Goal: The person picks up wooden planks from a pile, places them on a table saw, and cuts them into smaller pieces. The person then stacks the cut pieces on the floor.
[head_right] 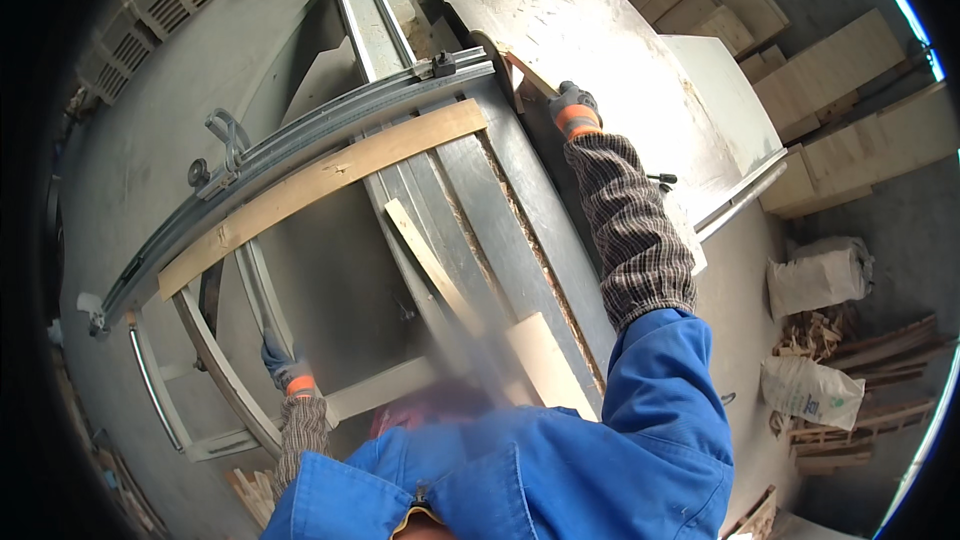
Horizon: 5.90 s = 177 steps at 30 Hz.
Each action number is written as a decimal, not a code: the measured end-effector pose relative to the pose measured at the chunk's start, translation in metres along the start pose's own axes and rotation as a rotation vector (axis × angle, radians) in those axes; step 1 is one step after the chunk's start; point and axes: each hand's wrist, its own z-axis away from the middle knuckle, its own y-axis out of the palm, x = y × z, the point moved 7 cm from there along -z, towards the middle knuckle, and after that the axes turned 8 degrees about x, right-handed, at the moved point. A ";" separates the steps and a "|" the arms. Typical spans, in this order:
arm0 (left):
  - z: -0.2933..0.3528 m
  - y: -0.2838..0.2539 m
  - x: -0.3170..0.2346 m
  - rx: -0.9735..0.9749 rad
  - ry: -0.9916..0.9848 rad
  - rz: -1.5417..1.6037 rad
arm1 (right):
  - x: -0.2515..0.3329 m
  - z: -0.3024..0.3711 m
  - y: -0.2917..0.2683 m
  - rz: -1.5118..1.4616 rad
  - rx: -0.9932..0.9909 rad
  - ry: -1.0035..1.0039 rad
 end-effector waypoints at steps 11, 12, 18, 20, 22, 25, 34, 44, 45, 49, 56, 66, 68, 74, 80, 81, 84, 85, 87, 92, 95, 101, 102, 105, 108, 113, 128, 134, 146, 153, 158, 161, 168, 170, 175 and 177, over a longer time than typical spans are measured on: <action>0.002 0.004 0.002 -0.036 0.039 0.013 | 0.054 -0.049 -0.056 0.141 -0.080 -0.059; 0.001 0.004 0.001 -0.037 0.031 0.004 | 0.056 -0.055 -0.063 0.173 -0.104 -0.086; 0.001 0.000 -0.004 -0.032 0.028 0.027 | 0.079 -0.088 -0.090 0.325 -0.177 -0.230; 0.000 0.001 -0.005 -0.044 0.052 0.030 | 0.090 -0.099 -0.093 0.361 -0.173 -0.261; 0.001 0.002 -0.002 -0.054 0.064 0.031 | 0.109 -0.103 -0.091 0.388 -0.163 -0.315; 0.001 0.004 -0.001 -0.050 0.044 -0.012 | 0.126 -0.111 -0.084 0.389 -0.111 -0.309; 0.001 0.007 0.002 -0.069 0.079 0.000 | 0.124 -0.116 -0.075 0.494 -0.015 -0.255; 0.006 0.010 0.006 -0.074 0.074 -0.021 | 0.048 -0.118 -0.107 0.434 -0.054 -0.176; 0.003 0.010 0.004 -0.073 0.084 -0.019 | 0.039 -0.115 -0.102 0.411 -0.086 -0.243; 0.001 0.010 0.003 -0.045 0.071 0.005 | 0.021 -0.103 -0.090 0.381 -0.005 -0.161; 0.004 0.007 0.001 -0.068 0.087 0.000 | -0.019 -0.095 -0.124 0.434 -0.132 -0.078; 0.004 0.009 0.006 -0.058 0.062 -0.003 | -0.077 -0.078 -0.132 0.493 0.022 0.000; 0.004 0.010 0.006 -0.055 0.063 0.004 | -0.092 -0.071 -0.142 0.529 -0.069 0.103; 0.001 0.010 0.001 -0.057 0.074 0.021 | -0.130 -0.048 -0.107 0.262 0.152 0.030; 0.004 0.015 0.016 -0.011 -0.027 0.011 | -0.214 0.004 -0.115 0.215 -0.185 0.200; -0.003 0.018 0.012 0.044 -0.003 0.031 | -0.247 0.018 -0.107 -0.008 -0.232 0.166; -0.002 0.002 -0.007 0.098 -0.065 0.013 | -0.276 0.079 -0.059 -0.882 -0.093 -0.043; 0.009 0.004 0.012 0.025 -0.047 0.012 | -0.221 0.126 -0.053 -0.927 0.000 -0.013; 0.007 0.013 0.020 -0.038 0.003 0.025 | -0.217 0.192 -0.025 -1.067 0.090 -0.021; 0.002 0.028 0.038 -0.054 0.003 0.044 | -0.203 0.332 0.070 -1.165 0.435 0.074; 0.000 0.027 0.040 0.004 0.006 0.071 | -0.215 0.388 0.120 -1.227 0.554 0.148; 0.002 0.032 0.053 -0.027 0.043 0.078 | -0.227 0.447 0.160 -1.023 0.603 0.229; 0.005 0.028 0.048 -0.002 0.017 0.068 | -0.233 0.451 0.166 -1.004 0.567 0.217; 0.000 0.023 0.051 0.071 -0.044 0.201 | -0.229 0.469 0.161 -0.888 0.589 0.256; -0.022 0.021 0.064 -0.010 -0.075 0.329 | -0.220 0.484 0.159 -0.896 0.546 0.189; -0.112 0.039 0.083 0.006 -0.259 0.737 | -0.246 0.514 0.175 -0.809 0.394 0.191; -0.275 0.098 0.077 0.191 -0.673 1.927 | -0.217 0.552 0.115 -0.689 0.169 0.305; -0.260 0.068 0.074 0.113 -0.458 2.299 | -0.162 0.525 0.110 -0.773 0.208 0.218; -0.190 -0.018 0.070 0.000 -0.288 2.352 | -0.107 0.493 0.100 -0.843 0.190 -0.071; -0.138 -0.092 0.038 -0.028 -0.121 2.329 | -0.148 0.536 0.083 -0.851 0.049 -0.090; -0.111 -0.103 0.039 -0.103 -0.186 2.356 | -0.179 0.567 0.059 -0.800 -0.096 -0.077; -0.106 -0.103 0.043 -0.115 -0.139 2.337 | -0.226 0.569 0.072 -1.049 -0.171 -0.054; -0.054 -0.114 -0.034 0.150 -0.093 2.299 | -0.306 0.582 0.066 -1.103 -0.345 0.194; -0.039 -0.098 -0.064 0.303 -0.070 2.308 | -0.317 0.586 0.055 -1.154 -0.385 0.322; 0.028 -0.039 -0.167 0.530 -0.183 2.152 | -0.386 0.631 0.064 -1.479 -0.504 0.485; 0.054 -0.011 -0.208 0.642 -0.221 2.159 | -0.431 0.646 0.080 -1.544 -0.549 0.448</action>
